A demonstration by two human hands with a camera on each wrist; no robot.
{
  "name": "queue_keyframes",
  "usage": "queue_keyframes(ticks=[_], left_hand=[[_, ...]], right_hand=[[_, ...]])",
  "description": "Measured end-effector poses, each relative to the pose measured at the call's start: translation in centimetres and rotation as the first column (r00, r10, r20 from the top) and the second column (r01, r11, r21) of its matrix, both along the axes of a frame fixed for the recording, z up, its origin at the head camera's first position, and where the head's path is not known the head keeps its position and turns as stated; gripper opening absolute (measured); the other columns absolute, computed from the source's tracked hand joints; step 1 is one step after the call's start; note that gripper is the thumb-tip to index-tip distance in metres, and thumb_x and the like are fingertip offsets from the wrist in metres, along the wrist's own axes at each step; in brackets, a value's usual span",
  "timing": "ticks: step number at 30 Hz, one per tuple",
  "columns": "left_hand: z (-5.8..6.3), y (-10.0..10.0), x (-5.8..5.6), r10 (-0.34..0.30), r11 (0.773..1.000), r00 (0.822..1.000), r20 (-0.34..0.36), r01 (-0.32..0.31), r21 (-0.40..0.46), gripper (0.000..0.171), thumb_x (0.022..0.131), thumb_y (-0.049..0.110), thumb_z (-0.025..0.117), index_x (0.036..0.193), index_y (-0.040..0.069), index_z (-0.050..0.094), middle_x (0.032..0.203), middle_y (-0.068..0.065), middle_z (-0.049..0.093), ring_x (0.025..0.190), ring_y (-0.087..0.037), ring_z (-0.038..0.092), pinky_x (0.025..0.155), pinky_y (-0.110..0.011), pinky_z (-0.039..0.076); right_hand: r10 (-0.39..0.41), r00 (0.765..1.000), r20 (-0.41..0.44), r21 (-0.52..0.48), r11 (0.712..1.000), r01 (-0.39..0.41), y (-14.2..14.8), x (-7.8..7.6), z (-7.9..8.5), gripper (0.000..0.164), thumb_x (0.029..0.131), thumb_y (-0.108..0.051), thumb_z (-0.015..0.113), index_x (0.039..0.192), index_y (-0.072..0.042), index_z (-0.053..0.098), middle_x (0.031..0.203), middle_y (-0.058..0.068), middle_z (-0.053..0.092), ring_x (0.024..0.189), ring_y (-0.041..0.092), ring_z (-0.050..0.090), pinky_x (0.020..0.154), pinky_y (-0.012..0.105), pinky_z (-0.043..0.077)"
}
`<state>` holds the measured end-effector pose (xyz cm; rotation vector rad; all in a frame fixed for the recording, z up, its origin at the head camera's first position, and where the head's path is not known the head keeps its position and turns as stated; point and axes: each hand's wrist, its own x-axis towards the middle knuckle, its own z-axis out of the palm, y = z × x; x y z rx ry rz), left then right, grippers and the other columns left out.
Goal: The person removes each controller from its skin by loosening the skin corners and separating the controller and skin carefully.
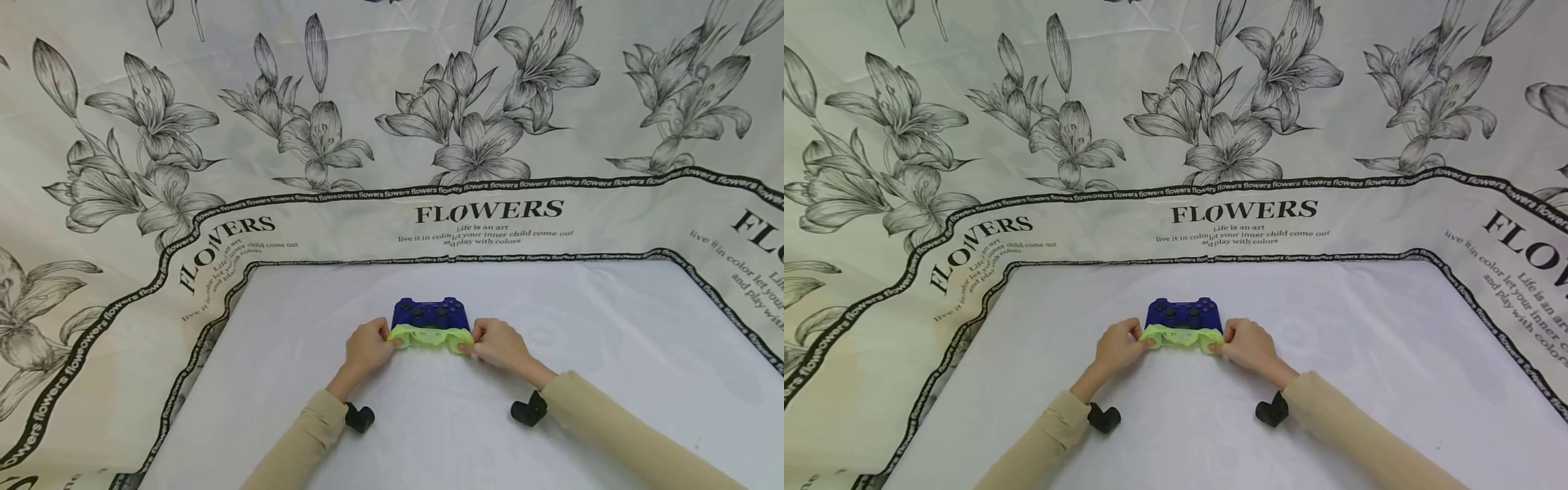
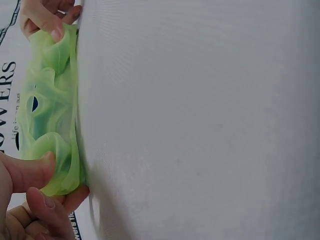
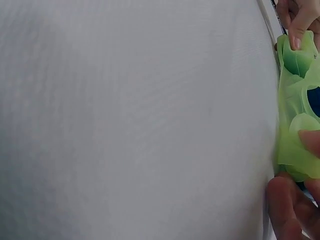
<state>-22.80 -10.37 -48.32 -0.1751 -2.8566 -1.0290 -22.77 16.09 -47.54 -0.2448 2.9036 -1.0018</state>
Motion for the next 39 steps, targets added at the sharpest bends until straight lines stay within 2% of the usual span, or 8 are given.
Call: queue_keyframes(ticks=[7,11,16,21,26,29,34,39], left_hand=[[-0.1,0.3,0.0,0.021,1.0,0.999,0.024,-0.021,-0.016,0.029,0.078,0.03,0.076,0.069,0.015,0.052,0.057,0.006,0.045,0.054,-0.013,0.042,0.047,-0.026,0.028],[-0.1,0.7,-0.2,0.027,0.998,0.999,0.04,-0.025,-0.053,0.023,0.081,0.03,0.072,0.075,0.016,0.055,0.059,0.004,0.048,0.056,-0.014,0.045,0.05,-0.027,0.03],[0.0,1.0,-0.1,0.053,0.995,0.998,0.037,-0.049,-0.087,0.022,0.082,0.031,0.071,0.077,0.016,0.055,0.062,0.003,0.051,0.057,-0.015,0.045,0.051,-0.029,0.031],[0.0,1.2,0.4,0.058,0.996,0.997,0.054,-0.053,-0.078,0.021,0.082,0.03,0.072,0.079,0.016,0.057,0.063,0.003,0.054,0.057,-0.014,0.047,0.051,-0.028,0.032],[0.3,1.4,1.1,0.052,0.998,0.996,0.07,-0.049,-0.04,0.02,0.081,0.031,0.071,0.078,0.016,0.058,0.065,0.004,0.056,0.058,-0.014,0.048,0.053,-0.028,0.033],[0.4,1.6,1.6,0.05,0.999,0.995,0.088,-0.05,-0.005,0.02,0.081,0.031,0.071,0.078,0.016,0.058,0.067,0.004,0.057,0.059,-0.013,0.048,0.053,-0.027,0.033],[0.5,1.9,1.9,0.06,0.997,0.994,0.093,-0.064,0.038,0.019,0.08,0.03,0.072,0.079,0.016,0.059,0.07,0.003,0.061,0.059,-0.013,0.049,0.053,-0.028,0.034],[0.4,2.0,1.9,0.07,0.997,0.993,0.092,-0.072,0.028,0.021,0.08,0.033,0.072,0.08,0.016,0.059,0.071,0.003,0.061,0.058,-0.013,0.048,0.052,-0.028,0.034]], right_hand=[[0.023,0.999,0.03,-0.026,0.999,-0.022,-0.4,0.2,0.0,0.029,0.077,-0.031,0.074,0.068,-0.012,0.055,0.055,-0.003,0.057,0.051,0.012,0.049,0.05,0.025,0.033],[0.073,0.997,-0.002,-0.036,0.997,-0.073,-1.2,0.3,0.6,0.028,0.079,-0.026,0.072,0.066,-0.012,0.051,0.055,-0.003,0.057,0.052,0.012,0.049,0.05,0.026,0.032],[0.056,0.998,-0.021,-0.03,0.998,-0.057,-1.6,0.0,1.3,0.029,0.076,-0.026,0.073,0.065,-0.012,0.051,0.056,-0.003,0.052,0.053,0.013,0.045,0.051,0.025,0.031],[0.043,0.998,0.047,-0.046,0.998,-0.04,-1.2,0.2,0.9,0.031,0.075,-0.032,0.076,0.065,-0.013,0.054,0.065,-0.002,0.051,0.059,0.014,0.043,0.053,0.026,0.032],[0.034,0.999,-0.011,-0.027,0.999,-0.034,-0.8,0.6,0.5,0.033,0.074,-0.036,0.079,0.063,-0.014,0.057,0.075,0.002,0.055,0.067,0.015,0.045,0.058,0.026,0.035],[0.025,0.999,-0.046,-0.005,1.0,-0.026,-0.7,0.8,0.6,0.034,0.073,-0.037,0.08,0.062,-0.014,0.057,0.076,0.002,0.057,0.068,0.016,0.045,0.06,0.027,0.035],[0.034,0.999,-0.043,-0.02,0.999,-0.034,-0.7,1.0,1.0,0.034,0.073,-0.034,0.08,0.062,-0.012,0.056,0.074,0.002,0.057,0.067,0.016,0.045,0.063,0.028,0.035],[0.028,0.999,-0.022,-0.045,0.999,-0.029,-0.8,0.9,1.1,0.034,0.073,-0.033,0.08,0.062,-0.012,0.055,0.074,0.001,0.055,0.068,0.015,0.045,0.064,0.028,0.035]])
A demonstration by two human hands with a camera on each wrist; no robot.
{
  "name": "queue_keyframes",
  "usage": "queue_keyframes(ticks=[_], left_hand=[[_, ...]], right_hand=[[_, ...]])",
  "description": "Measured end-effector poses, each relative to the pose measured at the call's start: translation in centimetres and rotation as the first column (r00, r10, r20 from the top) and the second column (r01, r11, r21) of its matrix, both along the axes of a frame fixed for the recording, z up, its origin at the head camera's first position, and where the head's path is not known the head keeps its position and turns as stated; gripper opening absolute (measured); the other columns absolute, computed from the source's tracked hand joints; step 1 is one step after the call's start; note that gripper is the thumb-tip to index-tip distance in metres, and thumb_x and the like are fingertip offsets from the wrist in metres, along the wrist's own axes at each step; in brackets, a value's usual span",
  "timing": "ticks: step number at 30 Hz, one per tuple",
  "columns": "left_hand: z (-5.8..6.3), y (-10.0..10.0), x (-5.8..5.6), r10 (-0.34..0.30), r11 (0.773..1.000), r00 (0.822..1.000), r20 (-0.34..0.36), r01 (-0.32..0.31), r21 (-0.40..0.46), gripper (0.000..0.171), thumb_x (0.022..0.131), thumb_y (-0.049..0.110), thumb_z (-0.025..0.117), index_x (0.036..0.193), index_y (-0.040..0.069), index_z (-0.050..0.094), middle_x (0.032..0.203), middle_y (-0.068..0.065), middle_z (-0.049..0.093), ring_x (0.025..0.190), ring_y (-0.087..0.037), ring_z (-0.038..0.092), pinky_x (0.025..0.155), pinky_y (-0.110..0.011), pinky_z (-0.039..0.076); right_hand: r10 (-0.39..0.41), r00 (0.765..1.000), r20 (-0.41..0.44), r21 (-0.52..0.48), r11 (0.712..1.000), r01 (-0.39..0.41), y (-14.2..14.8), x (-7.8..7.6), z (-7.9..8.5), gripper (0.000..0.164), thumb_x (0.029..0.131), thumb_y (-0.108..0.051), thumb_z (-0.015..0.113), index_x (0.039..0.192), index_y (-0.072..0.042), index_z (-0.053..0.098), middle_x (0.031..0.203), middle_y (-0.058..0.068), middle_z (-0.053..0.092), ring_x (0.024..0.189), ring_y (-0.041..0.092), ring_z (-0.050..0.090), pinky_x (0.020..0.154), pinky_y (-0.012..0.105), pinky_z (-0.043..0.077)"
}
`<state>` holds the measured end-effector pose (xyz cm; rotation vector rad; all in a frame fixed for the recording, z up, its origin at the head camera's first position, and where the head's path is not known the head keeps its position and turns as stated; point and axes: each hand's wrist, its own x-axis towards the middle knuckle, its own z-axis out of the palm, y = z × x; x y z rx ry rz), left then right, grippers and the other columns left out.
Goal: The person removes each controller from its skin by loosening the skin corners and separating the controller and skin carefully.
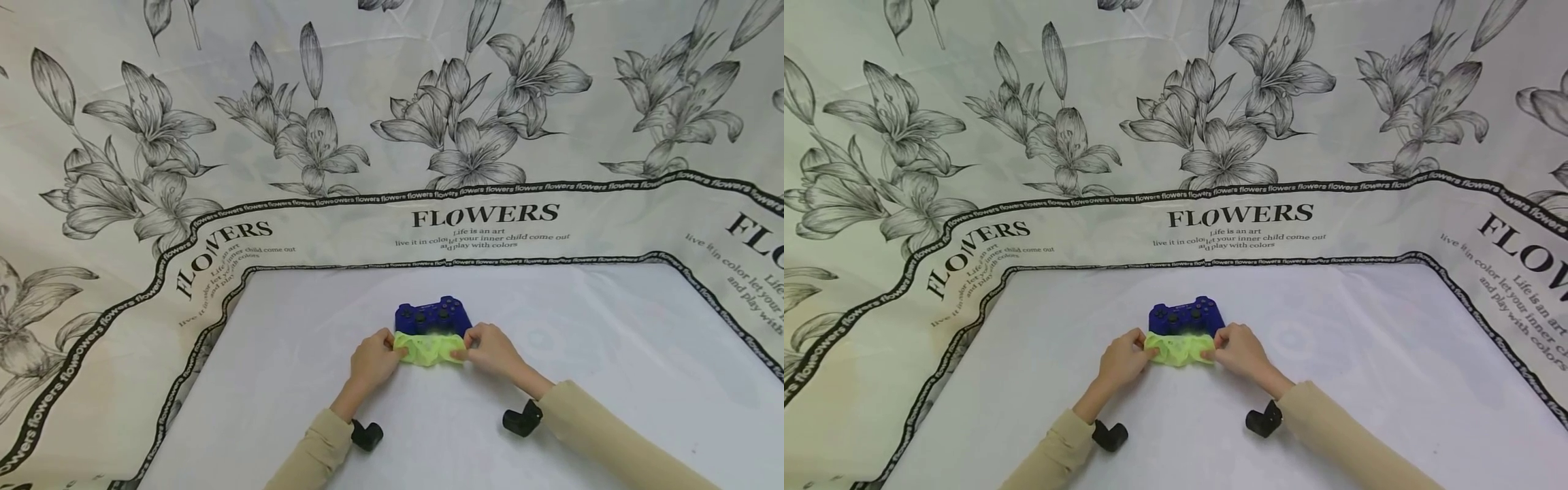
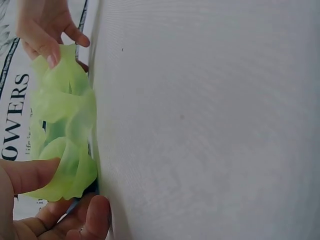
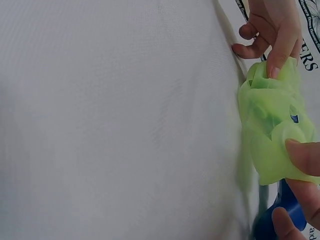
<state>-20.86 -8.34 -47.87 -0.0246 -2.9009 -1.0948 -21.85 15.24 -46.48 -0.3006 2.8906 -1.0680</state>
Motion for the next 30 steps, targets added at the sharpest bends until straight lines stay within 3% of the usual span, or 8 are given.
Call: queue_keyframes(ticks=[4,11,16,21,30], left_hand=[[0.1,0.1,0.1,0.008,1.0,1.0,0.005,-0.008,-0.01,0.023,0.081,0.034,0.072,0.079,0.016,0.057,0.067,0.002,0.057,0.056,-0.014,0.046,0.05,-0.028,0.032],[0.8,0.5,0.4,0.009,1.0,1.0,0.011,-0.009,0.02,0.024,0.08,0.033,0.072,0.078,0.015,0.056,0.068,0.001,0.056,0.057,-0.015,0.046,0.051,-0.029,0.032],[1.2,0.9,0.3,0.0,0.999,0.999,0.036,-0.002,0.049,0.025,0.08,0.035,0.07,0.083,0.014,0.056,0.072,0.0,0.059,0.059,-0.015,0.048,0.053,-0.029,0.033],[1.2,0.9,0.1,0.01,0.999,0.999,0.035,-0.011,0.052,0.025,0.08,0.034,0.07,0.083,0.014,0.056,0.072,0.0,0.058,0.06,-0.016,0.047,0.053,-0.029,0.032],[0.9,0.1,0.0,0.019,0.999,1.0,0.024,-0.02,0.031,0.03,0.079,0.035,0.071,0.079,0.014,0.05,0.07,0.001,0.05,0.06,-0.016,0.042,0.053,-0.028,0.029]], right_hand=[[0.009,1.0,0.005,-0.008,1.0,-0.009,-0.2,0.0,0.2,0.034,0.073,-0.033,0.08,0.063,-0.012,0.055,0.075,0.002,0.056,0.069,0.016,0.045,0.065,0.028,0.035],[0.005,0.995,-0.101,0.039,0.999,-0.001,0.0,-0.5,0.5,0.035,0.07,-0.036,0.082,0.06,-0.014,0.057,0.09,0.007,0.067,0.075,0.019,0.054,0.071,0.035,0.044],[0.027,0.998,-0.058,-0.024,0.999,-0.029,0.1,-0.8,0.6,0.034,0.073,-0.032,0.08,0.064,-0.013,0.054,0.097,0.007,0.068,0.09,0.023,0.058,0.085,0.044,0.046],[0.047,0.998,-0.047,-0.055,0.997,-0.05,-0.2,-0.8,0.6,0.032,0.073,-0.031,0.08,0.067,-0.012,0.054,0.096,0.005,0.067,0.087,0.02,0.056,0.081,0.038,0.044],[0.069,0.997,-0.041,-0.068,0.995,-0.071,-1.3,-0.4,0.5,0.034,0.075,-0.032,0.079,0.066,-0.013,0.052,0.098,0.007,0.068,0.102,0.032,0.062,0.09,0.052,0.048]])
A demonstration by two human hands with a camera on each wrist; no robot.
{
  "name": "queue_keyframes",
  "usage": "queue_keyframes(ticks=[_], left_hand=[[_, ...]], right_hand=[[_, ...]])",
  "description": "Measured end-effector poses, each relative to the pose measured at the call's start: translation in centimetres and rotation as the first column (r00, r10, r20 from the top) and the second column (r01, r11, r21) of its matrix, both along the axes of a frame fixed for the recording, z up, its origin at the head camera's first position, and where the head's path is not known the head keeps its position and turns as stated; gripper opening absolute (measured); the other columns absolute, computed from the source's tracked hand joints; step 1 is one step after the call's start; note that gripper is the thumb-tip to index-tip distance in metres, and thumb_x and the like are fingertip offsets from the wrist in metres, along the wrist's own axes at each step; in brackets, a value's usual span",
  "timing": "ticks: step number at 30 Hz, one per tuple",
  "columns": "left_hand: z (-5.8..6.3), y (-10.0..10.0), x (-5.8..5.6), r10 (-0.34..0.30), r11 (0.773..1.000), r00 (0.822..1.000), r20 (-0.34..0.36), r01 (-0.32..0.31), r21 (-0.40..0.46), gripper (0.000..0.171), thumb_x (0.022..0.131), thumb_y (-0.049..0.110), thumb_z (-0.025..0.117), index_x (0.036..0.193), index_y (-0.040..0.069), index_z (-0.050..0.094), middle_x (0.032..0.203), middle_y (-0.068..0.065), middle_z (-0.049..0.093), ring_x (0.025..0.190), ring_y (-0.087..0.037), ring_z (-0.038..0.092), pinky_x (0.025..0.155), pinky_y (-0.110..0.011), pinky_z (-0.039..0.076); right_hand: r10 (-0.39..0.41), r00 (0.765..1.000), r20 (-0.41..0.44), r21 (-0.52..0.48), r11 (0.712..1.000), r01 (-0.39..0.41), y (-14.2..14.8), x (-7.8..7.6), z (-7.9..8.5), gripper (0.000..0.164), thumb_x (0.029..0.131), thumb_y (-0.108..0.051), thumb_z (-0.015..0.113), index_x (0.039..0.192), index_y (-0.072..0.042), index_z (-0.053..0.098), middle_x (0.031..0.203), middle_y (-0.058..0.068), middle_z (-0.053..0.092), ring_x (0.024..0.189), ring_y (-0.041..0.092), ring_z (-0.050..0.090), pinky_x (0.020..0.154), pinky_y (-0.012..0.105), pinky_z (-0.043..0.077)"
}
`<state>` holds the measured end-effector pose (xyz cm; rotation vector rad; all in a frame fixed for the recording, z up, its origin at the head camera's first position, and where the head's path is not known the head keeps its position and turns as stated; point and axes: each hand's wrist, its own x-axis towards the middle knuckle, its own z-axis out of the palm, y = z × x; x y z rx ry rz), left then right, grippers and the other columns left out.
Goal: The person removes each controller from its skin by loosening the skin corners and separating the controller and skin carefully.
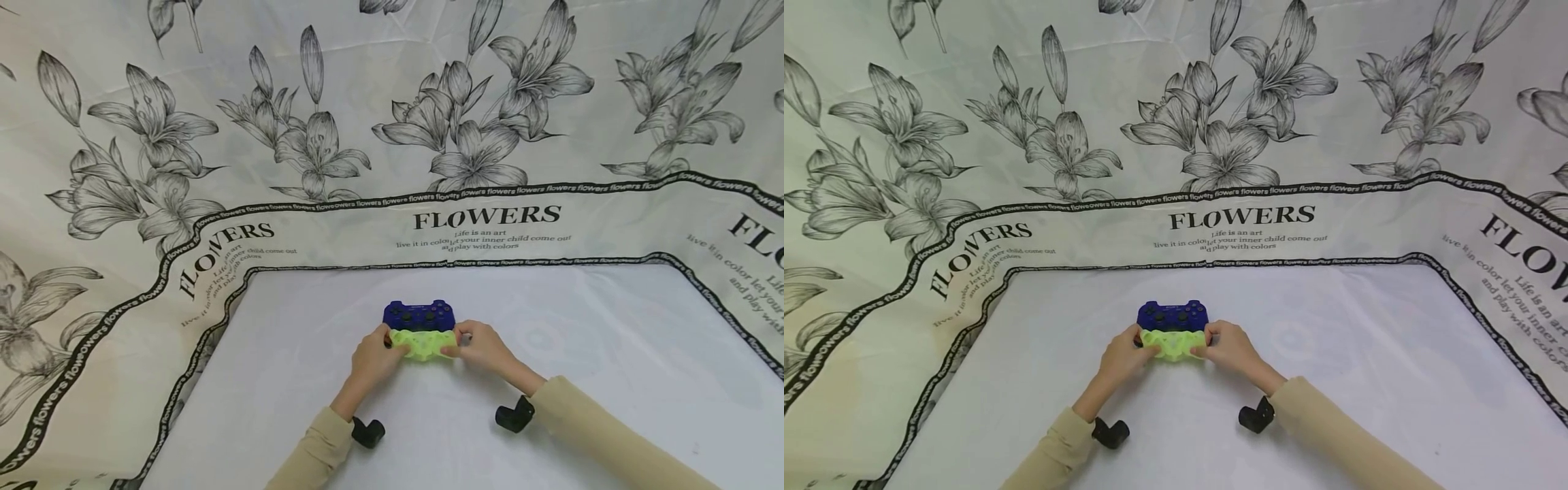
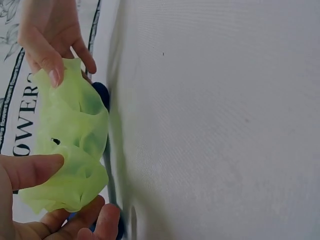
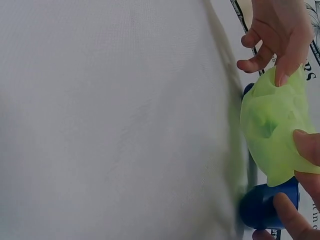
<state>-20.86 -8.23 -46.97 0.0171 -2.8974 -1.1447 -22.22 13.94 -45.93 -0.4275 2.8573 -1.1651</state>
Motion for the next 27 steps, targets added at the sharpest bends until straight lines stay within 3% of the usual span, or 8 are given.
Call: queue_keyframes(ticks=[4,8,11,13,15,18,24,27], left_hand=[[-0.2,-0.5,-0.1,-0.039,0.998,0.999,-0.012,0.039,0.053,0.03,0.078,0.033,0.072,0.08,0.014,0.049,0.068,0.001,0.043,0.061,-0.015,0.039,0.053,-0.028,0.027],[-0.7,-1.1,-0.6,-0.122,0.966,0.992,-0.03,0.126,0.227,0.028,0.079,0.023,0.074,0.082,0.012,0.048,0.067,0.004,0.042,0.061,-0.011,0.038,0.054,-0.024,0.03],[-0.9,-1.6,-1.0,-0.189,0.895,0.982,-0.029,0.184,0.406,0.028,0.078,0.013,0.075,0.084,0.009,0.048,0.07,0.006,0.05,0.063,-0.007,0.045,0.058,-0.02,0.038],[-0.7,-1.8,-1.2,-0.234,0.829,0.972,-0.028,0.214,0.516,0.029,0.078,0.006,0.075,0.084,0.008,0.047,0.073,0.006,0.055,0.066,-0.006,0.051,0.061,-0.021,0.044],[-0.2,-1.9,-1.2,-0.287,0.769,0.958,-0.02,0.243,0.591,0.031,0.078,0.002,0.074,0.084,0.009,0.045,0.075,0.006,0.059,0.068,-0.007,0.056,0.063,-0.023,0.046],[0.4,-1.9,-1.3,-0.362,0.696,0.932,-0.006,0.274,0.663,0.029,0.081,0.002,0.071,0.084,0.012,0.044,0.072,0.008,0.06,0.066,-0.009,0.057,0.06,-0.023,0.042],[0.9,-1.7,-1.7,-0.481,0.59,0.875,0.054,0.278,0.758,0.014,0.09,0.01,0.059,0.094,0.014,0.046,0.073,0.01,0.057,0.065,-0.009,0.053,0.061,-0.024,0.038],[0.7,-1.5,-1.7,-0.521,0.574,0.849,0.084,0.275,0.771,0.015,0.094,0.014,0.053,0.108,0.007,0.05,0.079,0.01,0.058,0.066,-0.008,0.053,0.063,-0.025,0.042]], right_hand=[[-0.003,1.0,-0.001,-0.005,1.0,0.003,-0.1,0.0,-0.1,0.033,0.075,-0.032,0.078,0.067,-0.013,0.053,0.098,0.005,0.068,0.102,0.03,0.062,0.089,0.052,0.048],[0.018,0.999,-0.039,-0.041,0.999,-0.019,0.1,-0.2,-0.3,0.032,0.075,-0.029,0.079,0.065,-0.013,0.054,0.09,0.004,0.069,0.091,0.023,0.062,0.082,0.042,0.049],[0.032,0.999,-0.029,-0.133,0.99,-0.036,0.5,-0.3,-0.5,0.031,0.077,-0.024,0.079,0.066,-0.011,0.053,0.097,0.009,0.071,0.083,0.019,0.064,0.075,0.03,0.05],[0.048,0.999,-0.004,-0.214,0.976,-0.048,1.0,-0.3,-0.5,0.031,0.078,-0.021,0.078,0.068,-0.008,0.052,0.106,0.013,0.07,0.089,0.018,0.066,0.073,0.025,0.05],[0.077,0.997,0.019,-0.307,0.949,-0.067,1.5,-0.3,-0.5,0.03,0.08,-0.015,0.077,0.069,-0.005,0.051,0.112,0.016,0.069,0.096,0.017,0.067,0.073,0.023,0.052],[0.136,0.988,0.078,-0.436,0.896,-0.089,2.1,-0.3,-0.2,0.029,0.082,-0.01,0.073,0.069,-0.004,0.048,0.104,0.006,0.07,0.099,0.01,0.062,0.076,0.021,0.052],[0.276,0.94,0.2,-0.568,0.814,-0.118,2.9,0.0,0.4,0.028,0.088,-0.009,0.064,0.071,-0.015,0.043,0.077,-0.011,0.053,0.072,0.005,0.049,0.069,0.023,0.044],[0.332,0.913,0.238,-0.594,0.793,-0.134,3.3,0.3,0.4,0.023,0.091,-0.01,0.059,0.075,-0.017,0.045,0.074,-0.012,0.052,0.072,0.005,0.048,0.069,0.024,0.044]])
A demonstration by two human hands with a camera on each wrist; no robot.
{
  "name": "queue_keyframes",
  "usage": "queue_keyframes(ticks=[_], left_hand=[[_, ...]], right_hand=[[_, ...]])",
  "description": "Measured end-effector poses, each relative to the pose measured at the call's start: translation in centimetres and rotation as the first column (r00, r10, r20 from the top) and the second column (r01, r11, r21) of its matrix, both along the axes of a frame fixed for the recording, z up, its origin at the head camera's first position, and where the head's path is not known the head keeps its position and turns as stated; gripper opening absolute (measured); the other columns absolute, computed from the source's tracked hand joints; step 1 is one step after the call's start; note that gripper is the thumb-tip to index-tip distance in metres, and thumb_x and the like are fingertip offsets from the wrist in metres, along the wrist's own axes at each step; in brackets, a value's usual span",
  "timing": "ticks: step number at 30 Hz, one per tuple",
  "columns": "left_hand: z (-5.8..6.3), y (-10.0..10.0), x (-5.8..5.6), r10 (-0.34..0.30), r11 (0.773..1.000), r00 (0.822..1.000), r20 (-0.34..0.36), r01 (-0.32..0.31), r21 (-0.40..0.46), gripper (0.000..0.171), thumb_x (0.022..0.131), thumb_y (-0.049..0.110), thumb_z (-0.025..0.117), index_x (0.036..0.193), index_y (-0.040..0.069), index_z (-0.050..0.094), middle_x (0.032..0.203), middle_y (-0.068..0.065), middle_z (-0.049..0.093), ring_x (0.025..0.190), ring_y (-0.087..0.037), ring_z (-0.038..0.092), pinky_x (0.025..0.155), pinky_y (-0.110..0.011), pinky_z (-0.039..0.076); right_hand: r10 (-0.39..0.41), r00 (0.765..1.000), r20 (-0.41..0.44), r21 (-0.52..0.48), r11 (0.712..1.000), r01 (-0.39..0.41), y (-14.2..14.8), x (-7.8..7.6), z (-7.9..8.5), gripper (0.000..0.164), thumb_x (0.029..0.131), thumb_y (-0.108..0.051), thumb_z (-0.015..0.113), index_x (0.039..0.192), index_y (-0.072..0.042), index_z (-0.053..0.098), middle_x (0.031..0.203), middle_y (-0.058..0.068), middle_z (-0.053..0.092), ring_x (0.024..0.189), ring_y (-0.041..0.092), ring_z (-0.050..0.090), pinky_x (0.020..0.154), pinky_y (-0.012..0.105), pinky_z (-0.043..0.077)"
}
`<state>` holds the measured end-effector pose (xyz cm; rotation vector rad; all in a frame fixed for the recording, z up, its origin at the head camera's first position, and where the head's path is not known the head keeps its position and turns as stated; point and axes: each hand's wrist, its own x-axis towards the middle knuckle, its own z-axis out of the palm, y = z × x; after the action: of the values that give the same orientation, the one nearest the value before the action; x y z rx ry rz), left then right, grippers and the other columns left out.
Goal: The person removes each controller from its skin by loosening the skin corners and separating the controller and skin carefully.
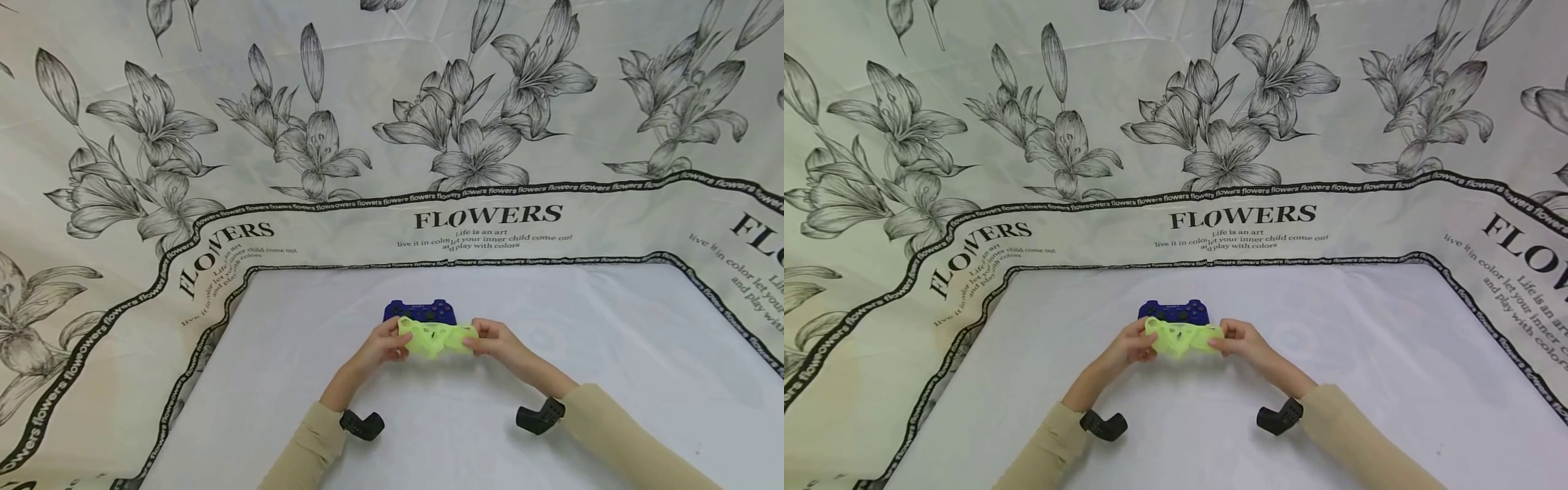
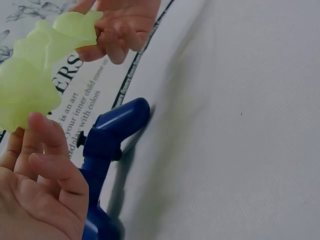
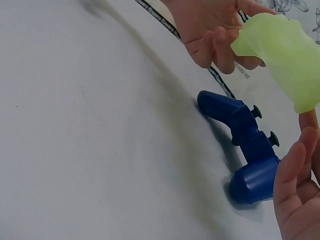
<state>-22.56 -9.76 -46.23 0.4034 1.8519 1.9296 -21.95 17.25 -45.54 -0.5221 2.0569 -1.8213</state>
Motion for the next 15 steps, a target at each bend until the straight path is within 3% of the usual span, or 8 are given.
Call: queue_keyframes(ticks=[3,6,9,15], left_hand=[[-0.3,0.1,0.1,-0.028,0.999,1.0,0.003,0.028,-0.02,0.031,0.097,0.019,0.05,0.121,-0.001,0.051,0.083,0.01,0.06,0.067,-0.008,0.052,0.064,-0.024,0.043],[-0.7,0.2,0.2,-0.025,0.999,1.0,0.017,0.026,-0.022,0.034,0.098,0.02,0.048,0.122,-0.004,0.053,0.079,0.01,0.06,0.066,-0.008,0.051,0.064,-0.024,0.042],[-0.8,0.4,0.4,-0.006,1.0,0.999,0.04,0.006,0.004,0.027,0.098,0.021,0.047,0.114,0.001,0.057,0.074,0.011,0.06,0.063,-0.007,0.051,0.062,-0.023,0.041],[-0.6,0.9,0.9,-0.008,0.996,0.997,0.075,0.001,0.092,0.02,0.1,0.021,0.044,0.107,0.01,0.059,0.073,0.01,0.059,0.063,-0.006,0.05,0.06,-0.018,0.041]], right_hand=[[0.04,0.998,0.042,-0.025,0.999,-0.039,0.5,0.2,-0.2,0.017,0.095,-0.011,0.055,0.081,-0.017,0.047,0.077,-0.014,0.056,0.072,0.004,0.05,0.07,0.024,0.045],[0.077,0.995,0.065,-0.052,0.996,-0.074,0.9,0.4,-0.3,0.009,0.097,-0.011,0.053,0.09,-0.016,0.048,0.082,-0.015,0.061,0.074,0.003,0.052,0.071,0.023,0.046],[0.111,0.99,0.082,-0.093,0.99,-0.104,1.2,0.5,-0.4,0.004,0.098,-0.011,0.051,0.1,-0.014,0.049,0.089,-0.015,0.065,0.076,0.002,0.054,0.071,0.021,0.047],[0.213,0.971,0.106,-0.229,0.956,-0.185,1.5,1.0,-0.1,0.016,0.101,-0.009,0.042,0.113,-0.015,0.051,0.101,-0.013,0.067,0.083,0.001,0.057,0.072,0.018,0.047]])
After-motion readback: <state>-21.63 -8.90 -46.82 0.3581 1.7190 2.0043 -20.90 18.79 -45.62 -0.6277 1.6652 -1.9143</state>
